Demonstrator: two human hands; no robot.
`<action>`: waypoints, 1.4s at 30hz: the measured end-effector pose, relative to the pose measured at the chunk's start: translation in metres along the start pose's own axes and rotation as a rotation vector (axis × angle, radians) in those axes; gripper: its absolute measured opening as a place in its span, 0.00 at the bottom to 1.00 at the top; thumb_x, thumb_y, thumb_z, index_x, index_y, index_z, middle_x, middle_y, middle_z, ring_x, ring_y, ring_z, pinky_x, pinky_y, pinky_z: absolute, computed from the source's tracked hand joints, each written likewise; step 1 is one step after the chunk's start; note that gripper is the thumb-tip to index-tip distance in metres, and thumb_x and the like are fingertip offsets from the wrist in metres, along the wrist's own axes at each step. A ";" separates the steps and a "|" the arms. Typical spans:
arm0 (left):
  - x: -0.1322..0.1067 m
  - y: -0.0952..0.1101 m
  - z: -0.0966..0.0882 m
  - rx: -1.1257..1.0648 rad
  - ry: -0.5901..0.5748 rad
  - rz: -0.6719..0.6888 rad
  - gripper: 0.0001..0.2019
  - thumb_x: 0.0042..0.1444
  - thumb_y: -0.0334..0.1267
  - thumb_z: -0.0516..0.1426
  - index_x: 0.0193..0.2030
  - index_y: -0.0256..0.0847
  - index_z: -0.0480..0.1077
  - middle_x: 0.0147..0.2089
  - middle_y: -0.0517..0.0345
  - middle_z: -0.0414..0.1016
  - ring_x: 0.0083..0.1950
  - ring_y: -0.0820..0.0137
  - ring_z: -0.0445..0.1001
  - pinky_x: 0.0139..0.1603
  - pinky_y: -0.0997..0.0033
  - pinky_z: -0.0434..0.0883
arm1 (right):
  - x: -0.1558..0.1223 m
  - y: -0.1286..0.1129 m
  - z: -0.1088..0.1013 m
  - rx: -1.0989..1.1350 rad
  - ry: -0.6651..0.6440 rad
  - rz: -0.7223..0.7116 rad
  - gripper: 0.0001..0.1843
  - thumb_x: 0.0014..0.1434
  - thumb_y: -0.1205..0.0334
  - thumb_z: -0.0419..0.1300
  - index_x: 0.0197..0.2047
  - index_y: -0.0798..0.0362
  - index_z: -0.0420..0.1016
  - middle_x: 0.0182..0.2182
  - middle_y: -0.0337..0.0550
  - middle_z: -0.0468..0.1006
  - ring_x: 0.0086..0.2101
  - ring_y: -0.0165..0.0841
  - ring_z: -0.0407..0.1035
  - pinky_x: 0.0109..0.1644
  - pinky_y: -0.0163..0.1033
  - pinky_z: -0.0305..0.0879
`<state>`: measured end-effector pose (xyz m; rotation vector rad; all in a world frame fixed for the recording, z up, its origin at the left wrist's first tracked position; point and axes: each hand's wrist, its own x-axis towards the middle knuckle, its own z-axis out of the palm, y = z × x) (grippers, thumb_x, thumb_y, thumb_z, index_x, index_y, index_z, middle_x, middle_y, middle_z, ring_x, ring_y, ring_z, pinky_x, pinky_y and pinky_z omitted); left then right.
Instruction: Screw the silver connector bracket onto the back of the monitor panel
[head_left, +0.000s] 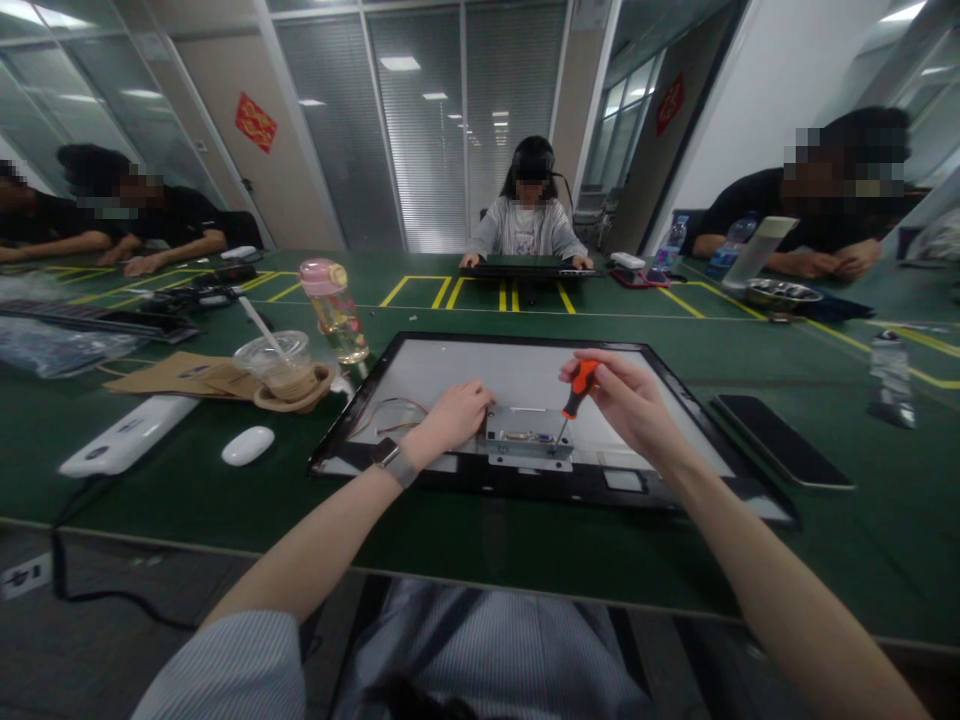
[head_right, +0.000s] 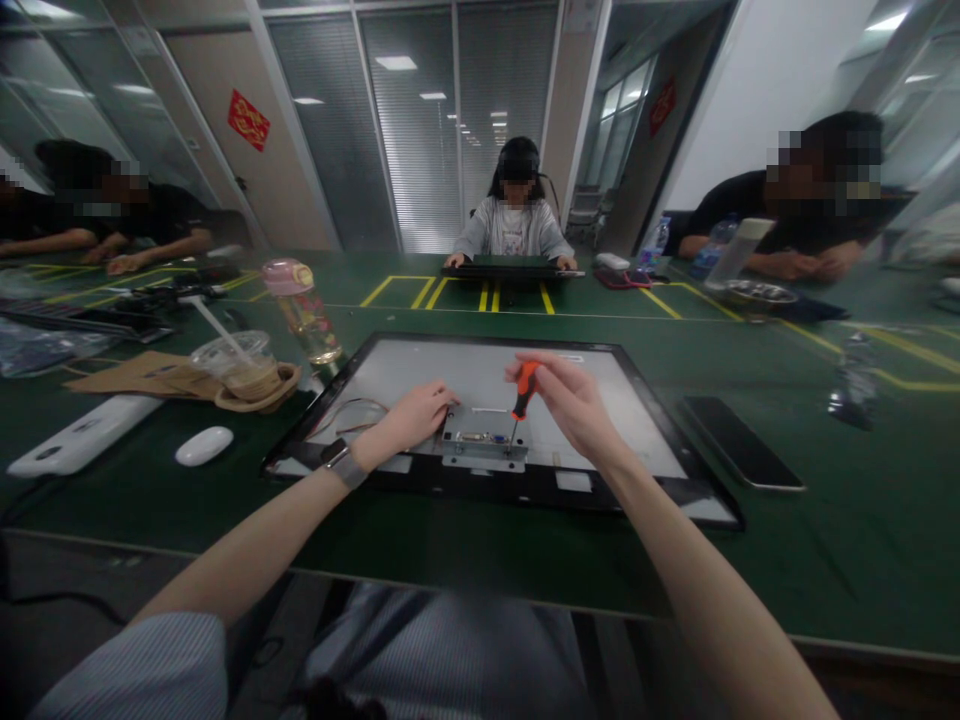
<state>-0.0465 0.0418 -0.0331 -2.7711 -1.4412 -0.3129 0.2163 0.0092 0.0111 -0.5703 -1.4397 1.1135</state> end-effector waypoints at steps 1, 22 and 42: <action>0.000 0.000 0.000 -0.002 0.000 0.002 0.16 0.69 0.29 0.47 0.54 0.38 0.73 0.50 0.49 0.73 0.51 0.62 0.74 0.54 0.61 0.71 | 0.000 0.000 0.000 0.010 -0.006 0.008 0.13 0.62 0.48 0.67 0.48 0.40 0.83 0.43 0.41 0.85 0.46 0.39 0.78 0.59 0.53 0.70; 0.000 0.000 -0.001 -0.003 -0.013 0.003 0.15 0.68 0.29 0.47 0.54 0.37 0.73 0.50 0.48 0.73 0.50 0.62 0.74 0.54 0.61 0.71 | -0.001 -0.003 0.002 0.038 0.004 0.059 0.11 0.61 0.51 0.66 0.44 0.44 0.83 0.39 0.43 0.84 0.41 0.40 0.77 0.54 0.53 0.71; 0.000 -0.001 -0.001 -0.001 -0.003 0.006 0.16 0.69 0.29 0.46 0.54 0.38 0.74 0.49 0.48 0.73 0.49 0.62 0.74 0.53 0.60 0.71 | -0.002 -0.006 0.001 -0.015 0.011 0.038 0.13 0.59 0.43 0.67 0.38 0.42 0.81 0.34 0.40 0.79 0.38 0.38 0.75 0.46 0.46 0.74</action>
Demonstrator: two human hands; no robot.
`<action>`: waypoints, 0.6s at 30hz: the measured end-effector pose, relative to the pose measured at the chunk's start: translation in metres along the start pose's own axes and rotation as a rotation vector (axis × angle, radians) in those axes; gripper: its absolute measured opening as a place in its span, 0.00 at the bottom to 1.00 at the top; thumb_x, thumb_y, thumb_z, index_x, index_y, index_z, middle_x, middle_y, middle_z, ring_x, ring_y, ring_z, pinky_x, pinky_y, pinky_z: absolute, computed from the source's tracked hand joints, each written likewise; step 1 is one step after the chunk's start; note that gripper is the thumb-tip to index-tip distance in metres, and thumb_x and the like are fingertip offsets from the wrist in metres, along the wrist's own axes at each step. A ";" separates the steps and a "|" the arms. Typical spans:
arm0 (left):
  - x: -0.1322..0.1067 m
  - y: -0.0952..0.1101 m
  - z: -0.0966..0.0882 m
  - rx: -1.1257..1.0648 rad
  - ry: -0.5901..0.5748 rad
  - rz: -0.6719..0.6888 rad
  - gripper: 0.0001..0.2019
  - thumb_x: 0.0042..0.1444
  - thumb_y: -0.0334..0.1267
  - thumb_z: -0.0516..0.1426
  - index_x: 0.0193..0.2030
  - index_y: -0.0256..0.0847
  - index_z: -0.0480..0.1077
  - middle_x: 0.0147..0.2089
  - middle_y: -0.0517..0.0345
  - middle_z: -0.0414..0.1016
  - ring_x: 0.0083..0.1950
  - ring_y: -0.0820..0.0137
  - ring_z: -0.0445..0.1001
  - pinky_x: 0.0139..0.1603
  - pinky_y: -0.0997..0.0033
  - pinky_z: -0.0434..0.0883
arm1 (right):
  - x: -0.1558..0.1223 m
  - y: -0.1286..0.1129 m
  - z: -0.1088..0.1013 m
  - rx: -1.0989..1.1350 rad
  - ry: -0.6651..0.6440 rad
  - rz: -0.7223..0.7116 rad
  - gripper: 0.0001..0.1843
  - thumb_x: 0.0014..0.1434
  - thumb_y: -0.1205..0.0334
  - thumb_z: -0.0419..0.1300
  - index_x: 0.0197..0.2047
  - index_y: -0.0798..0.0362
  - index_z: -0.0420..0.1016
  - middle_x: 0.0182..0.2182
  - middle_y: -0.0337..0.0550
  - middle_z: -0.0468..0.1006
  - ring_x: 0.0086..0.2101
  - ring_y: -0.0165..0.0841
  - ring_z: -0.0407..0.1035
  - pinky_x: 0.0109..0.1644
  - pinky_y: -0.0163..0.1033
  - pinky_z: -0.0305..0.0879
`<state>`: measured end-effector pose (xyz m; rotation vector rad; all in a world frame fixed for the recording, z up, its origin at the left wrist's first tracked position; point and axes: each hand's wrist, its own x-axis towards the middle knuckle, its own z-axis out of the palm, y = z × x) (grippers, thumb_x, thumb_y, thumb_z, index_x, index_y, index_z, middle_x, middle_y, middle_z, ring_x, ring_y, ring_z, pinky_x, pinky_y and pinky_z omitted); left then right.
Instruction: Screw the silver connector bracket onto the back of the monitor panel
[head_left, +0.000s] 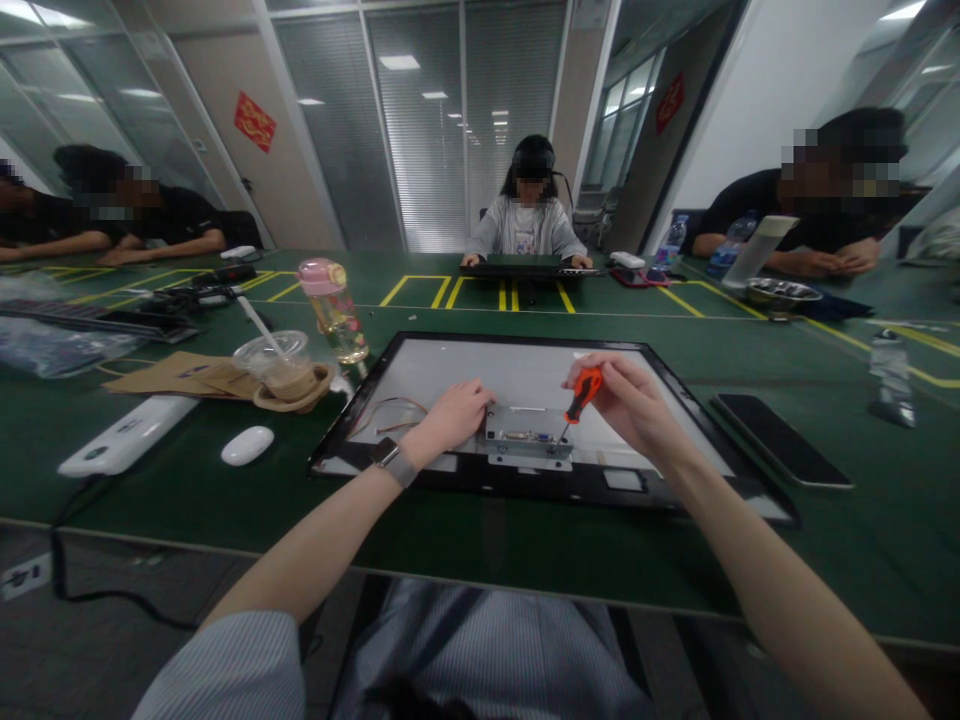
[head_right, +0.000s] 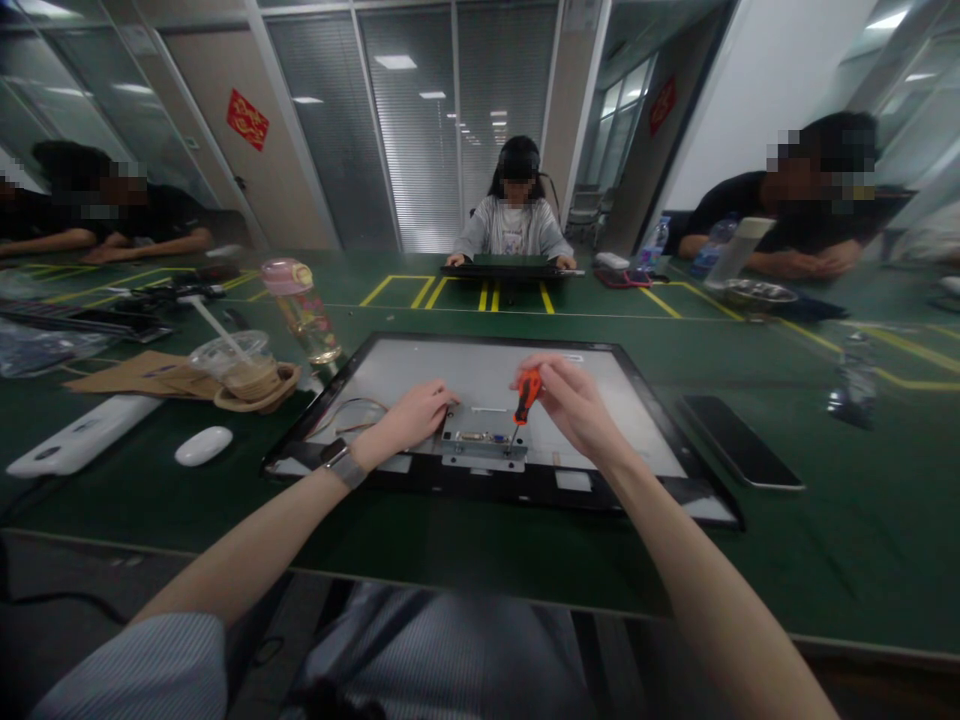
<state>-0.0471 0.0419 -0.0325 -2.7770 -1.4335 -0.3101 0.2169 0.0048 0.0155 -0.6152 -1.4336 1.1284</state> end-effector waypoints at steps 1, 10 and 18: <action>0.000 0.000 0.000 0.002 0.001 0.001 0.16 0.69 0.29 0.47 0.54 0.38 0.74 0.49 0.48 0.73 0.49 0.61 0.74 0.53 0.60 0.71 | 0.000 0.000 0.000 0.012 -0.012 0.006 0.12 0.60 0.44 0.67 0.38 0.42 0.81 0.34 0.39 0.79 0.38 0.37 0.75 0.45 0.45 0.74; 0.000 0.002 -0.001 0.015 -0.010 -0.005 0.16 0.69 0.29 0.47 0.54 0.38 0.73 0.49 0.49 0.73 0.50 0.62 0.74 0.54 0.61 0.71 | 0.000 0.000 0.000 -0.015 -0.010 -0.018 0.11 0.57 0.45 0.70 0.35 0.43 0.83 0.35 0.39 0.79 0.39 0.37 0.74 0.46 0.45 0.73; 0.000 0.000 0.001 -0.010 0.003 0.003 0.15 0.68 0.29 0.48 0.53 0.38 0.73 0.49 0.49 0.73 0.51 0.62 0.74 0.54 0.61 0.71 | 0.001 0.000 0.002 0.002 0.001 -0.021 0.12 0.58 0.43 0.69 0.34 0.41 0.82 0.35 0.40 0.80 0.39 0.38 0.74 0.50 0.49 0.73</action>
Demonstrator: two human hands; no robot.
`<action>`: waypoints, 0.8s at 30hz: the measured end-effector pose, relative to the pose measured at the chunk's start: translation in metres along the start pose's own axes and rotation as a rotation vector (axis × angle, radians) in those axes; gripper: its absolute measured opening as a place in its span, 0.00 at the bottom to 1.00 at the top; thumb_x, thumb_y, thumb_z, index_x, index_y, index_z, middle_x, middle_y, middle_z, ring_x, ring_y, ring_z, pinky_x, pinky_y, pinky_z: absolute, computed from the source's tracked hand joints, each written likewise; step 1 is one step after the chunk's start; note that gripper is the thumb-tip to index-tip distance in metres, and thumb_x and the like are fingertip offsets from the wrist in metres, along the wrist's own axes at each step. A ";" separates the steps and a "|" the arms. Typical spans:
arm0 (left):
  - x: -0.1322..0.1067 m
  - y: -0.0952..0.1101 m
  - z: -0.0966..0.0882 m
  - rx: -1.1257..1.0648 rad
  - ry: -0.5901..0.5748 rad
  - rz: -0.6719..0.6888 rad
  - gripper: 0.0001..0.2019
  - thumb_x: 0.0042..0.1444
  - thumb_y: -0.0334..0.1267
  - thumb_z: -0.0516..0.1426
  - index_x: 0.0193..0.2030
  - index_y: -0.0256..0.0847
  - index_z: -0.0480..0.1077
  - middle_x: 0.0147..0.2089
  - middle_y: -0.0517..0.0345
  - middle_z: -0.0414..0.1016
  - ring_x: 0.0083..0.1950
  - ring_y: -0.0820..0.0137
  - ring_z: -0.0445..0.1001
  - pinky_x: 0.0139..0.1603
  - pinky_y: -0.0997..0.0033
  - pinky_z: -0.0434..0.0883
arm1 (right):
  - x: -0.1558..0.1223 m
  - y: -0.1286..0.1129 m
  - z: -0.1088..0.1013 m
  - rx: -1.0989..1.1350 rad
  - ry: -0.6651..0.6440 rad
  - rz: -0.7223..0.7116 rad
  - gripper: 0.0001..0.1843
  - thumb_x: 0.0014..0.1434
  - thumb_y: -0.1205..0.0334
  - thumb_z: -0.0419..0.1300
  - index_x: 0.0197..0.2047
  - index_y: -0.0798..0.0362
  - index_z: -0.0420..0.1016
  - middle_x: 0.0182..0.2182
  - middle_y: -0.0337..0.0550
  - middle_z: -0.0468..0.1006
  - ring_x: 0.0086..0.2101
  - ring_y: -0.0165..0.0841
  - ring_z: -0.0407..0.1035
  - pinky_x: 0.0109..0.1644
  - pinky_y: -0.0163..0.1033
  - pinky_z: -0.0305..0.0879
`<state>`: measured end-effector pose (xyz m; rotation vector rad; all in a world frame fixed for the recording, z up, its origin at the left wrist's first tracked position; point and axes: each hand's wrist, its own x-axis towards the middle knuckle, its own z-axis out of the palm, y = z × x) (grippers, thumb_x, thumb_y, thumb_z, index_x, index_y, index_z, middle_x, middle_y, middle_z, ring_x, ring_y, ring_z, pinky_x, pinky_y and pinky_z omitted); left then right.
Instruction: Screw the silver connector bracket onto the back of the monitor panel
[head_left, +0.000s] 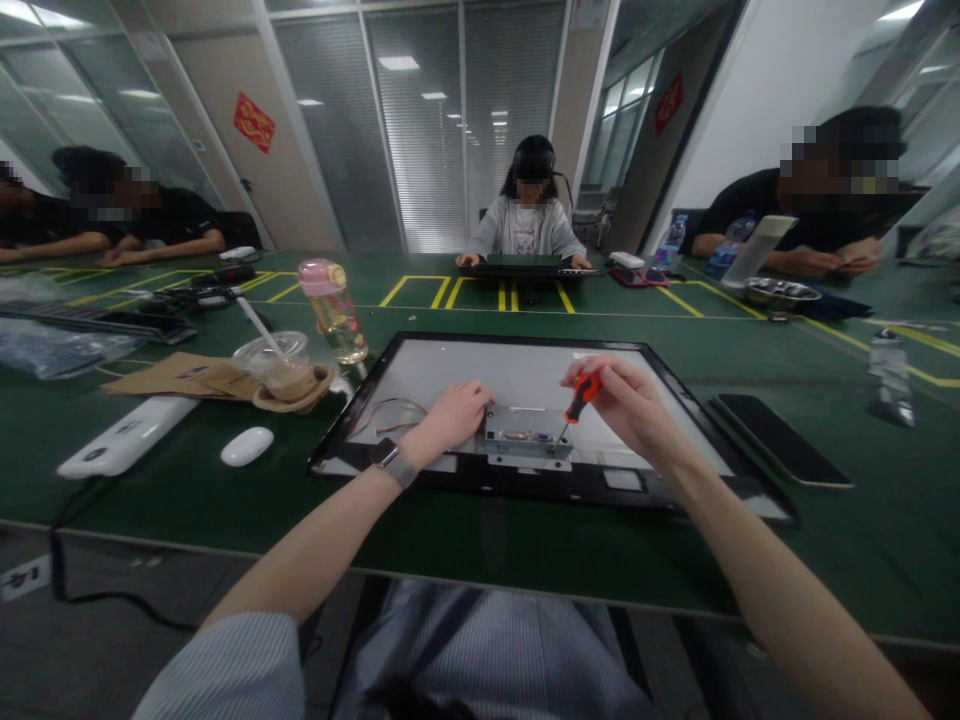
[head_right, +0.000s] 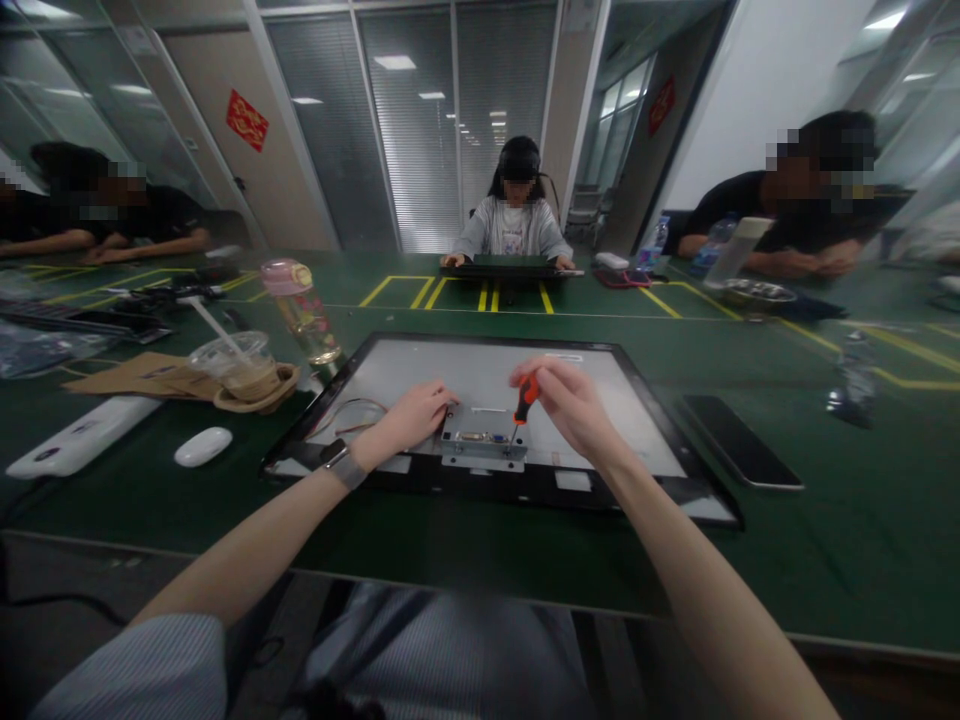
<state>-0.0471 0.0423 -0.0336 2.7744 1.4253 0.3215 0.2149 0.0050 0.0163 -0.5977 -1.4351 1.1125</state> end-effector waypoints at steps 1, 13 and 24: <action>0.000 0.000 0.000 -0.001 0.003 0.000 0.15 0.68 0.29 0.48 0.53 0.38 0.73 0.49 0.49 0.73 0.51 0.62 0.74 0.53 0.61 0.71 | 0.000 0.000 0.000 -0.010 -0.002 -0.009 0.12 0.57 0.43 0.70 0.33 0.41 0.82 0.35 0.40 0.79 0.39 0.38 0.74 0.52 0.50 0.73; -0.001 0.002 -0.003 -0.004 -0.001 -0.002 0.16 0.68 0.29 0.47 0.53 0.38 0.74 0.50 0.49 0.73 0.50 0.62 0.74 0.53 0.61 0.71 | -0.001 0.003 0.001 0.044 -0.027 0.015 0.11 0.59 0.44 0.68 0.36 0.41 0.81 0.37 0.40 0.80 0.41 0.38 0.75 0.52 0.50 0.73; -0.001 0.002 -0.002 0.005 -0.015 -0.015 0.15 0.69 0.29 0.47 0.54 0.39 0.73 0.50 0.49 0.73 0.50 0.62 0.74 0.54 0.61 0.71 | -0.001 0.001 -0.002 0.019 -0.035 0.049 0.11 0.60 0.44 0.66 0.40 0.40 0.82 0.36 0.40 0.81 0.41 0.39 0.75 0.53 0.50 0.72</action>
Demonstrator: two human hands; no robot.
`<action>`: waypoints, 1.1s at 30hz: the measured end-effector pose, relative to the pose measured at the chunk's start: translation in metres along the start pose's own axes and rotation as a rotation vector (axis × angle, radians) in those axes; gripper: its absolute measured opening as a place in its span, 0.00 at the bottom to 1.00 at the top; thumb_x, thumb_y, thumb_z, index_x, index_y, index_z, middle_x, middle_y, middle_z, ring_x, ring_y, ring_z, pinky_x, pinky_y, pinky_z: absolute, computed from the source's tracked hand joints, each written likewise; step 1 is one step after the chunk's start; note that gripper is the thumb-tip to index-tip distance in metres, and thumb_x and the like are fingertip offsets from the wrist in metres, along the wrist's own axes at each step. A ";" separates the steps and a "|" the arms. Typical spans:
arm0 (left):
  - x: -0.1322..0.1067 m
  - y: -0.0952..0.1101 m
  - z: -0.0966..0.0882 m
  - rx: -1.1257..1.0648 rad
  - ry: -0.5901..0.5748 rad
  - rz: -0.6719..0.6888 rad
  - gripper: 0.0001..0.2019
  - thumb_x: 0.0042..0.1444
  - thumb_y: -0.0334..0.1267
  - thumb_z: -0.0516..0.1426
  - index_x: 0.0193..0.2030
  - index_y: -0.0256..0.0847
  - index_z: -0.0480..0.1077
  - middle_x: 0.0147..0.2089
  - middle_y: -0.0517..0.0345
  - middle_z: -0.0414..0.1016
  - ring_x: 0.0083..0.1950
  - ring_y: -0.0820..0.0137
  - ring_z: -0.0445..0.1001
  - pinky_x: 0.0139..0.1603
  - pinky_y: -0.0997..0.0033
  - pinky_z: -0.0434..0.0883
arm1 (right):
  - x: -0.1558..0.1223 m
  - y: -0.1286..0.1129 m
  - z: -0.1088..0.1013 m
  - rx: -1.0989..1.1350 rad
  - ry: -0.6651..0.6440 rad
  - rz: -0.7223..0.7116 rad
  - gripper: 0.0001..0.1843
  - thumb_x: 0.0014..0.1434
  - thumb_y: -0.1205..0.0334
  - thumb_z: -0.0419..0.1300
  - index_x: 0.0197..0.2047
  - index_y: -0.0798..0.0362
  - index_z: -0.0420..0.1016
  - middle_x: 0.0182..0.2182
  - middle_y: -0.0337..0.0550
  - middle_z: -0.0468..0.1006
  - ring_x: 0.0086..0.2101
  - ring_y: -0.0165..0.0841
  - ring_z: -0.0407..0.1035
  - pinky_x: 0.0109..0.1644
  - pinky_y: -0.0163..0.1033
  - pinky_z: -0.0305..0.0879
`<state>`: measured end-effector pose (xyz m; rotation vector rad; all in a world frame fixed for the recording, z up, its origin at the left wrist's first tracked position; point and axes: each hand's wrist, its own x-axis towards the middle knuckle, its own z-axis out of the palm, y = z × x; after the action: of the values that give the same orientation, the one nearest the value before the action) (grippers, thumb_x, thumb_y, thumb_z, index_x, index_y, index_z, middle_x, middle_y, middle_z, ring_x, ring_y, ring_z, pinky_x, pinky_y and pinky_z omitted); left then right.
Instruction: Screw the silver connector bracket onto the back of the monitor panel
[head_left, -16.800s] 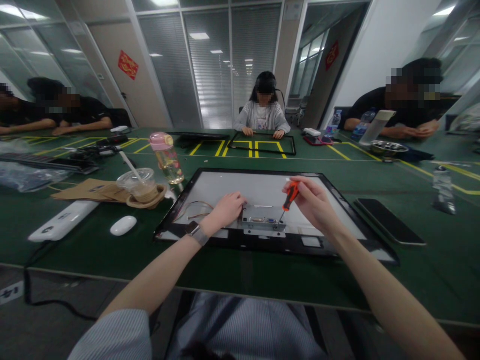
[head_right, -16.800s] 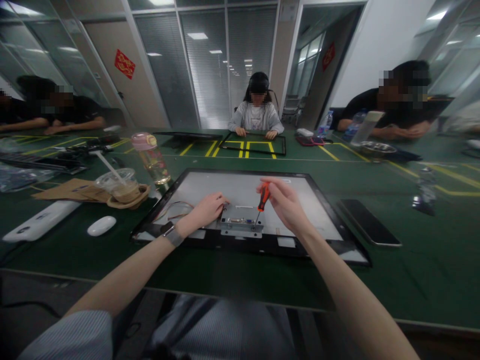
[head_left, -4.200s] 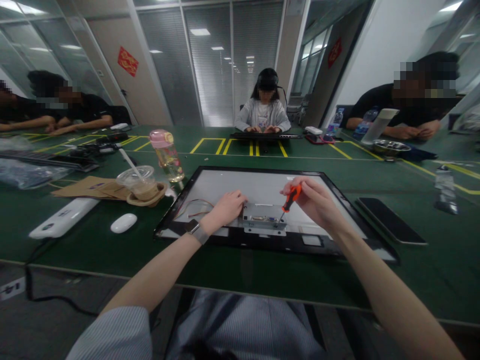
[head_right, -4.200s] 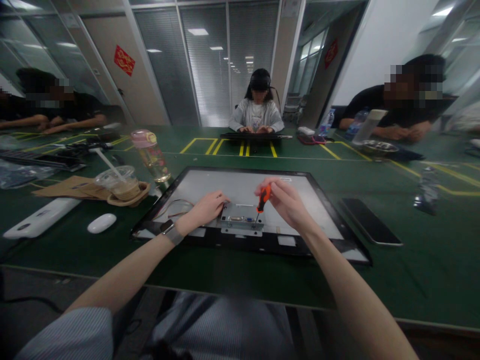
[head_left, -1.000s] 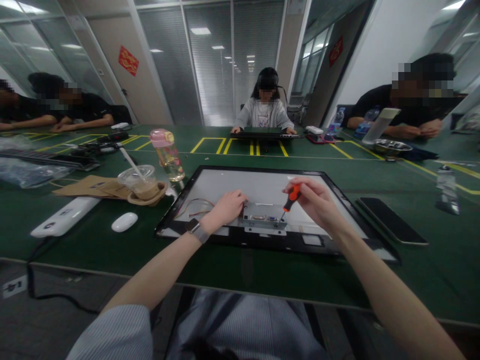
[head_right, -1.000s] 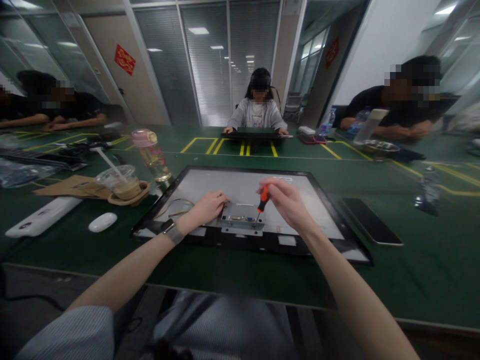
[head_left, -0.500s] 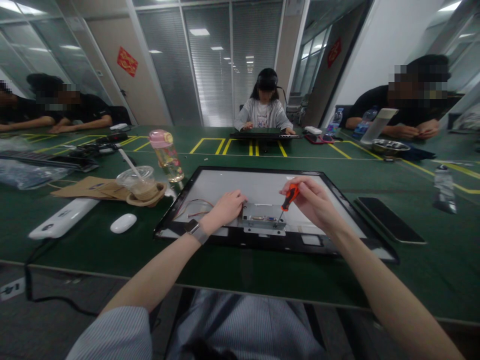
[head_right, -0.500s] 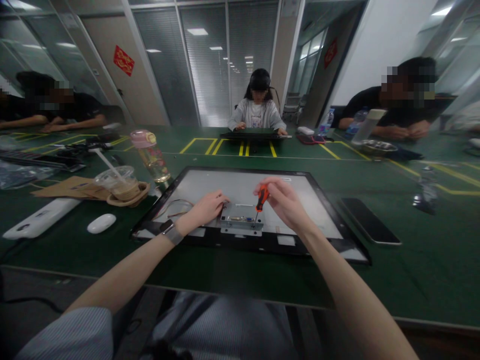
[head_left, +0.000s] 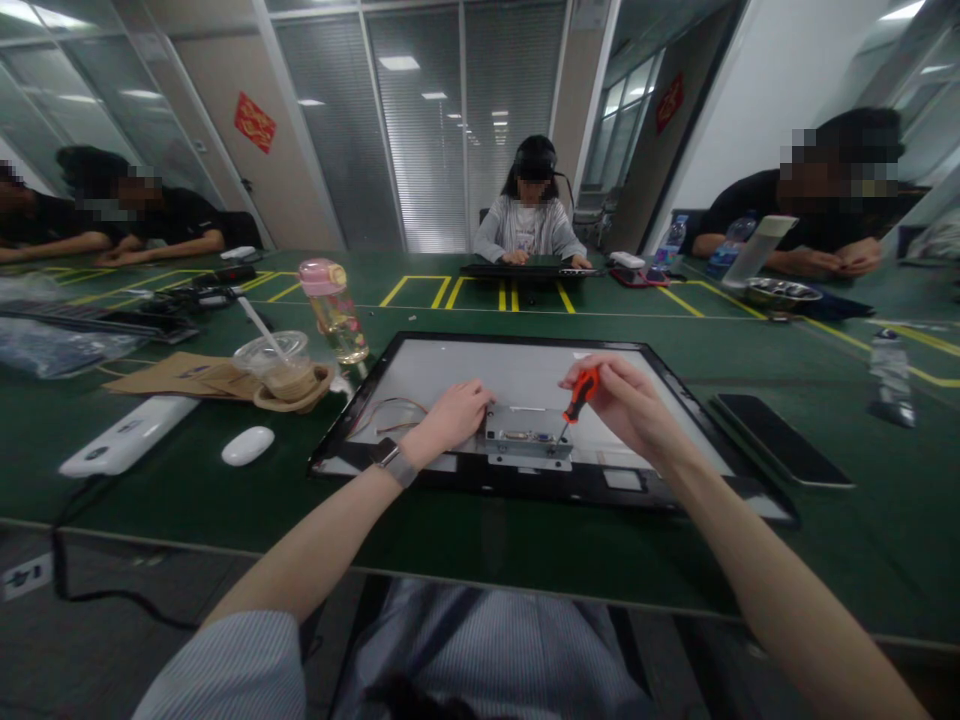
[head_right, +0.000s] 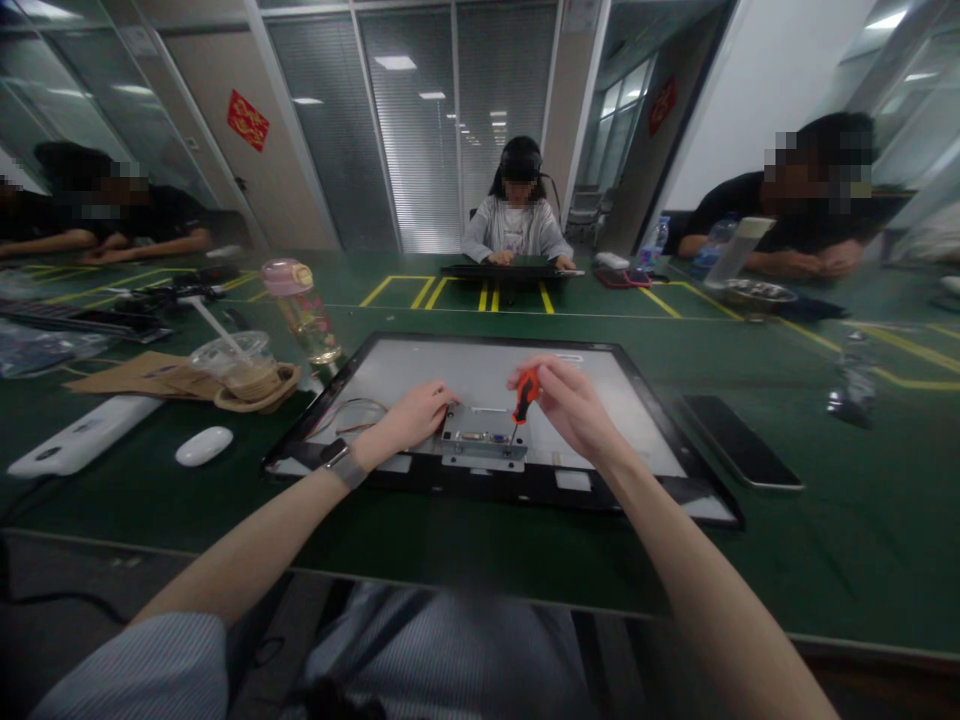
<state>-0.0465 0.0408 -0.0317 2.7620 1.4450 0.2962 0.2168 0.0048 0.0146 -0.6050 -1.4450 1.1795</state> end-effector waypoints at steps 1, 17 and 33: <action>0.000 0.000 0.000 -0.002 0.004 0.003 0.15 0.69 0.29 0.47 0.54 0.39 0.73 0.50 0.49 0.73 0.50 0.62 0.74 0.54 0.61 0.71 | 0.000 -0.001 0.000 0.000 -0.007 -0.013 0.11 0.61 0.44 0.66 0.38 0.41 0.82 0.37 0.40 0.80 0.41 0.39 0.75 0.53 0.50 0.72; 0.000 0.000 0.000 0.007 0.006 0.005 0.16 0.69 0.29 0.47 0.55 0.37 0.73 0.50 0.49 0.73 0.51 0.61 0.74 0.55 0.60 0.71 | 0.003 -0.003 0.000 0.029 0.009 -0.013 0.10 0.63 0.47 0.65 0.39 0.43 0.81 0.36 0.40 0.81 0.41 0.38 0.75 0.53 0.49 0.71; 0.000 0.001 -0.001 0.015 -0.002 0.001 0.16 0.68 0.28 0.48 0.55 0.37 0.74 0.51 0.48 0.73 0.52 0.62 0.74 0.56 0.61 0.71 | 0.002 0.001 0.000 0.070 0.015 0.014 0.10 0.58 0.48 0.69 0.42 0.41 0.85 0.42 0.40 0.84 0.44 0.40 0.77 0.57 0.51 0.70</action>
<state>-0.0456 0.0405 -0.0303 2.7738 1.4510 0.2840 0.2165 0.0069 0.0149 -0.5753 -1.3830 1.2295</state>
